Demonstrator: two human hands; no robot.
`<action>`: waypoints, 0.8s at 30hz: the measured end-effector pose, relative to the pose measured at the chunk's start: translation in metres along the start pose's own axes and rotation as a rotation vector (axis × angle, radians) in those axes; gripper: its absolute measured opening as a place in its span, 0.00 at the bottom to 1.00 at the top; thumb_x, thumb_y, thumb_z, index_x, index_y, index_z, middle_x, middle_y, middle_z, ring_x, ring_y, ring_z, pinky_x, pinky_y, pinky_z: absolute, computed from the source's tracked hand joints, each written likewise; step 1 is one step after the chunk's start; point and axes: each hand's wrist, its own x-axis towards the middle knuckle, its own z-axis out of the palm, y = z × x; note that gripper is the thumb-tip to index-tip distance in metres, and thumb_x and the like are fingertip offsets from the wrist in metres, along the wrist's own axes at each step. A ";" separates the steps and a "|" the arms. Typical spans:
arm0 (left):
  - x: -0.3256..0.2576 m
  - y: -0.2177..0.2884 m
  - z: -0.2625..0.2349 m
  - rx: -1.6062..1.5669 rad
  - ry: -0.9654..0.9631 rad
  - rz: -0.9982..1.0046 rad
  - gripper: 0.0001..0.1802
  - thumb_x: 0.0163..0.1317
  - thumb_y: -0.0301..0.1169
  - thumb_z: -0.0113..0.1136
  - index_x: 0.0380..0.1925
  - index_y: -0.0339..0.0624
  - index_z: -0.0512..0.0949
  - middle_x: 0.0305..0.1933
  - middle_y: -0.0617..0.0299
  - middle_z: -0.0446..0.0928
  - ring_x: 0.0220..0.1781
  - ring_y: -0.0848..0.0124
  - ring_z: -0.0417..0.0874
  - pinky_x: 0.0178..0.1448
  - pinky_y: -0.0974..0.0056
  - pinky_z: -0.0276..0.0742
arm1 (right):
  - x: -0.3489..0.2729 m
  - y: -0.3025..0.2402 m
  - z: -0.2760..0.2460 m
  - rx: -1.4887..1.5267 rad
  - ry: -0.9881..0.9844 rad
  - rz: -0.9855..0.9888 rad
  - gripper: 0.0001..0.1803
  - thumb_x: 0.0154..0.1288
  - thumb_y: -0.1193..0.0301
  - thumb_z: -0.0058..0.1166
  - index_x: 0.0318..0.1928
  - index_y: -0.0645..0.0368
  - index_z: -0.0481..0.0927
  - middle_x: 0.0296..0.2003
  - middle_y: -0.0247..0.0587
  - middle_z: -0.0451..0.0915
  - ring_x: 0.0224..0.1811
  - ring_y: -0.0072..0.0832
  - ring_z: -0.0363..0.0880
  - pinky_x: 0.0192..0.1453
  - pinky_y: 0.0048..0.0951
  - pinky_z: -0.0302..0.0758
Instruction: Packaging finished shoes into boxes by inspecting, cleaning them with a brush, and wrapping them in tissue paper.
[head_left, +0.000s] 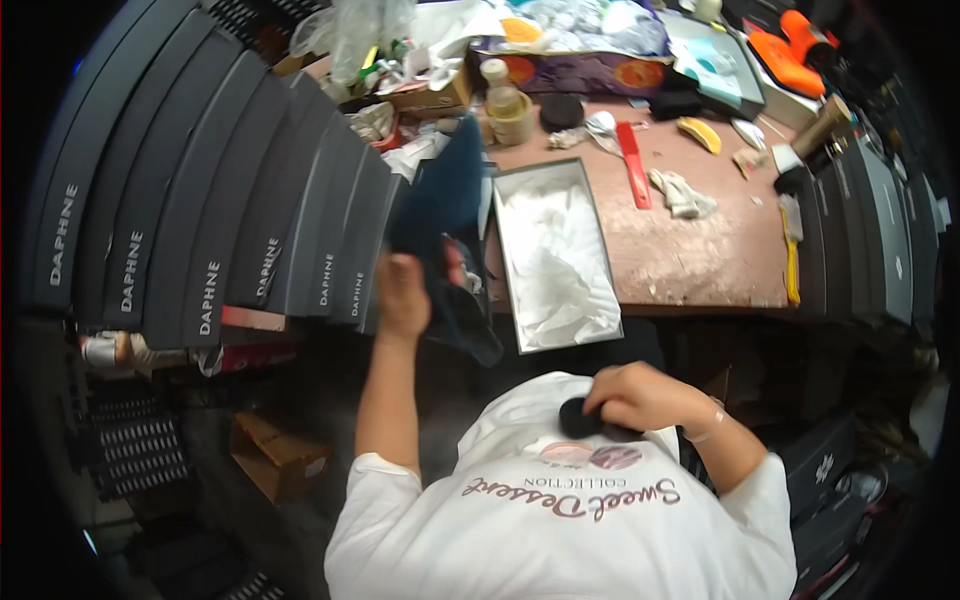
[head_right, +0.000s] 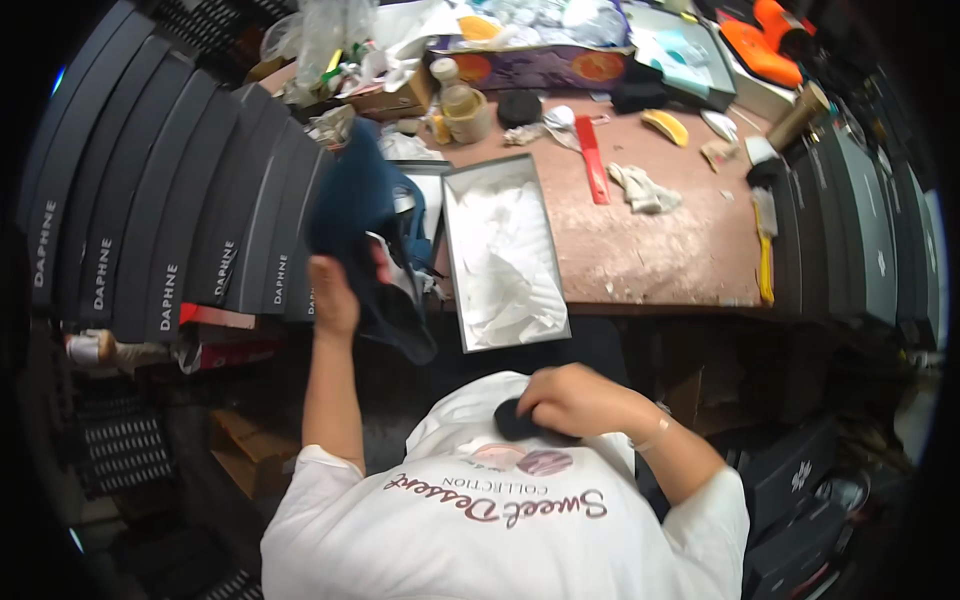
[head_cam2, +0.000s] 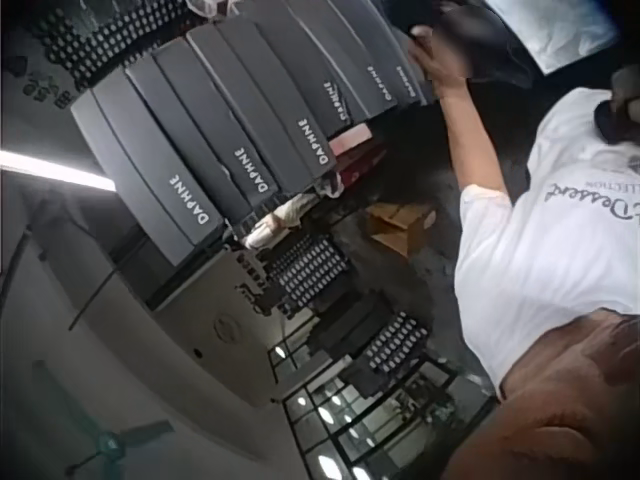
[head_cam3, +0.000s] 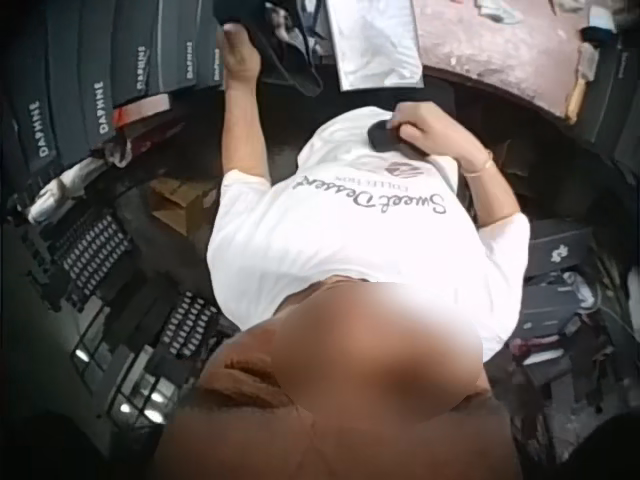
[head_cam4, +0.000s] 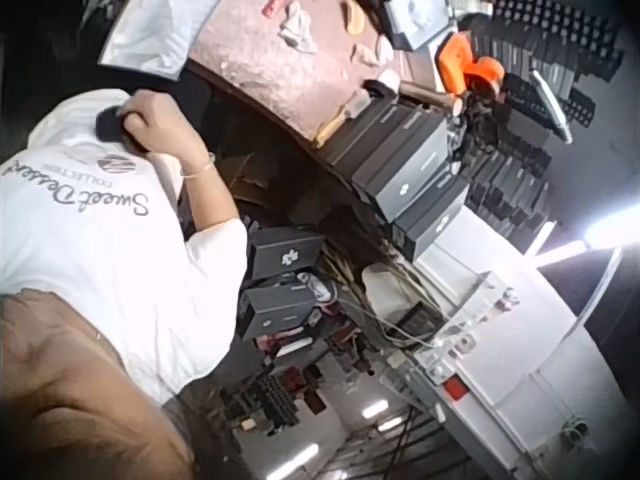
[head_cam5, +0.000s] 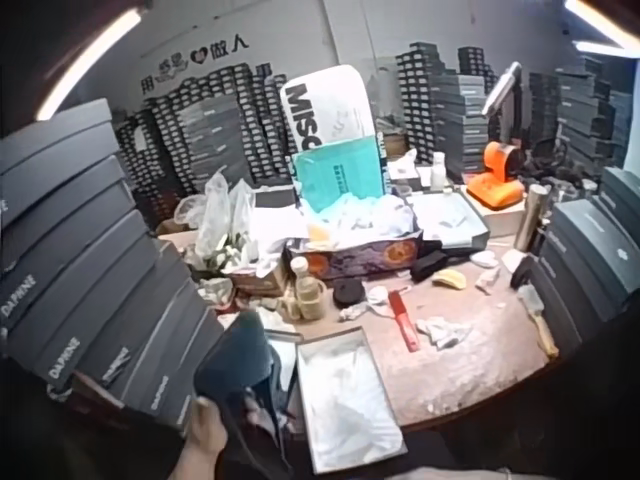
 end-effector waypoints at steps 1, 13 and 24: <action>0.000 -0.003 -0.017 -0.132 0.020 0.000 0.48 0.61 0.70 0.39 0.53 0.28 0.71 0.34 0.55 0.79 0.32 0.71 0.81 0.37 0.68 0.77 | 0.000 -0.005 -0.010 -0.036 0.280 0.080 0.14 0.52 0.81 0.48 0.37 0.63 0.84 0.33 0.48 0.82 0.40 0.44 0.81 0.47 0.35 0.77; 0.006 0.026 -0.018 -0.322 0.311 0.022 0.58 0.47 0.83 0.26 0.37 0.33 0.76 0.25 0.57 0.75 0.19 0.64 0.75 0.30 0.63 0.74 | 0.009 0.010 -0.031 -0.437 0.372 -0.037 0.17 0.51 0.79 0.53 0.45 0.61 0.80 0.43 0.47 0.77 0.42 0.44 0.79 0.47 0.38 0.77; -0.009 0.019 -0.002 -0.354 0.330 -0.091 0.58 0.50 0.82 0.23 0.36 0.33 0.76 0.26 0.54 0.78 0.21 0.63 0.80 0.27 0.63 0.77 | 0.084 0.023 -0.038 -0.517 -0.146 0.039 0.12 0.53 0.78 0.53 0.39 0.65 0.82 0.35 0.53 0.81 0.40 0.46 0.81 0.46 0.39 0.77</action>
